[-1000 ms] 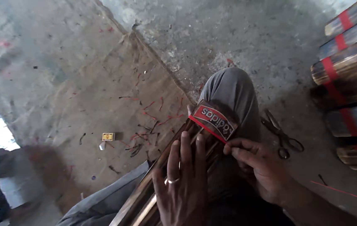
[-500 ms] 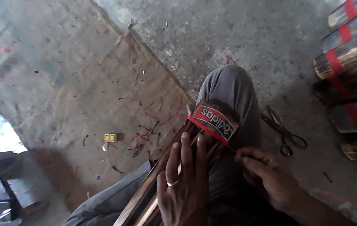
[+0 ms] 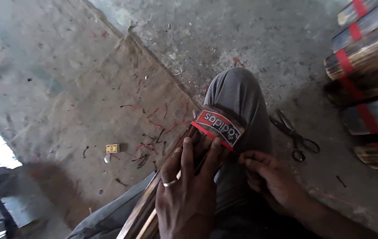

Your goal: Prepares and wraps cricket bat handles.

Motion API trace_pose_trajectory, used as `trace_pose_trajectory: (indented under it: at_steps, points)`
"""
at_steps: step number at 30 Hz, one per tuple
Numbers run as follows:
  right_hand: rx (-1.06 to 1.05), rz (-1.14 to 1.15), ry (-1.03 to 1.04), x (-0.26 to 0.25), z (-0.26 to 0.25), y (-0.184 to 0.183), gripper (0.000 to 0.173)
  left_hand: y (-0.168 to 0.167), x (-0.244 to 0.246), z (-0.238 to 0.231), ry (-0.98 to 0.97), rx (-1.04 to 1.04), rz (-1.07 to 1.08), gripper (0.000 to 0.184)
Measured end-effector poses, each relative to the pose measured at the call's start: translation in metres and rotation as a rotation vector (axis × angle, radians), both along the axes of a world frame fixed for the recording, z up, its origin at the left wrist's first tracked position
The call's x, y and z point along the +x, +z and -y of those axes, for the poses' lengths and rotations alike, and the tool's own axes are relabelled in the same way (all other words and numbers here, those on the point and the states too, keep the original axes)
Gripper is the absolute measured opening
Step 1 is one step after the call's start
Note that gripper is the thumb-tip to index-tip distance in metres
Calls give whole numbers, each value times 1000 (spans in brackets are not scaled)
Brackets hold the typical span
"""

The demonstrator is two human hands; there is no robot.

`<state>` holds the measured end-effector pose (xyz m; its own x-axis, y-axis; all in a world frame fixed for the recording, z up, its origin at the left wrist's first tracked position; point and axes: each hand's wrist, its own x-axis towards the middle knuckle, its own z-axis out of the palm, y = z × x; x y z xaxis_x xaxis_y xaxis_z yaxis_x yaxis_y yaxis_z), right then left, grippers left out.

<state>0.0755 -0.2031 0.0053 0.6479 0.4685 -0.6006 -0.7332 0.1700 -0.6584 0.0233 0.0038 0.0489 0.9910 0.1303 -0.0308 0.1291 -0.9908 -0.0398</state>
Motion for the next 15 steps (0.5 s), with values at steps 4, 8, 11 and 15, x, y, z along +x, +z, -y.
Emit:
trace_pose_trajectory:
  at_steps: [4,8,11,15]
  points:
    - [84,148,92,6,-7,13,19,30,10,-25,-25,-291,-127,85]
    - [157,286,110,13,-16,38,19,50,14,-51,-38,-796,-337,102]
    - [167,341,94,14,-19,47,18,41,14,-62,-45,-1118,-432,98]
    - [27,339,123,21,-24,28,21,38,11,-65,-8,-933,-170,69]
